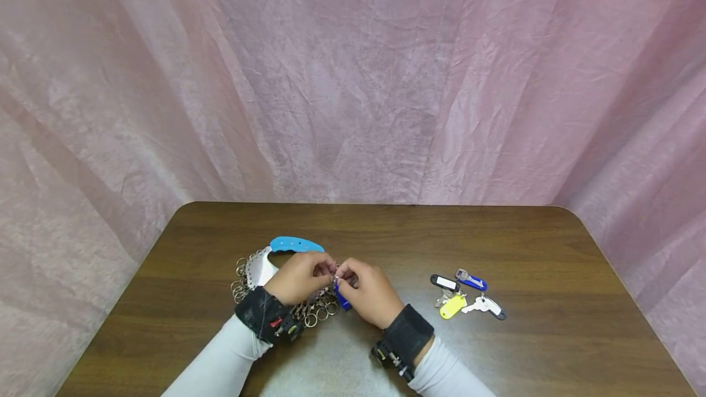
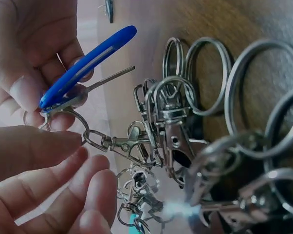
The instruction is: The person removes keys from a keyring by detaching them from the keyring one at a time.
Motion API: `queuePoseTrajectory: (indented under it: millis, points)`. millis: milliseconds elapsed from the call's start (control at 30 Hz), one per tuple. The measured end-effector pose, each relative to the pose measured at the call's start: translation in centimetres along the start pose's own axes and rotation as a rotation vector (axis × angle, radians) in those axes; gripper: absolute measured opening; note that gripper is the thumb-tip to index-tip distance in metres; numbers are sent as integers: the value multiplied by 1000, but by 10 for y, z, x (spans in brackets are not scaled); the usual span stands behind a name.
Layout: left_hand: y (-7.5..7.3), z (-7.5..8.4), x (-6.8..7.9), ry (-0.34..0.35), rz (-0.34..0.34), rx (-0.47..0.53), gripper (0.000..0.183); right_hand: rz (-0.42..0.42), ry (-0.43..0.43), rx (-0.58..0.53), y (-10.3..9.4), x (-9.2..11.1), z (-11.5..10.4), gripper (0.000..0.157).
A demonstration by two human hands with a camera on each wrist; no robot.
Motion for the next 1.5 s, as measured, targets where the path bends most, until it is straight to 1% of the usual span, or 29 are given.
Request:
queuePoseTrajectory:
  millis: [100, 333, 500, 767, 967, 1333, 1500]
  points:
    - [-1, -1, 1, -10, -7, -11, 5, -4, -3, 7, -1, 0, -1, 5]
    - [-1, -1, 2, -13, -18, 1, 10, -14, -29, 18, -1, 0, -2, 8]
    - [-2, 0, 1, 5, -9, 1, 11, -30, -44, 46, -1, 1, -1, 9]
    - [-2, 1, 0, 41, 8, 16, 12, -44, -28, 41, -1, 0, -1, 9]
    - [-2, 2, 0, 51, 18, 22, 14, -46, -27, 29, -1, 1, 0, 7]
    - [-2, 1, -1, 76, 35, 4, 16, -6, -38, 14, -2, -1, 3, 3]
    - [-1, -1, -1, 97, 39, 6, 18, 1, -23, 23, -2, 0, 5, 4]
Point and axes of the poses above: each hand's wrist, its own x-axis away from the middle knuckle, its own y-axis out of the palm, z = x × y, the point moved 4 cm from there along -x, towards the middle knuckle, and after that the axes turned 9 degrees about x, right-handed, at the moved point
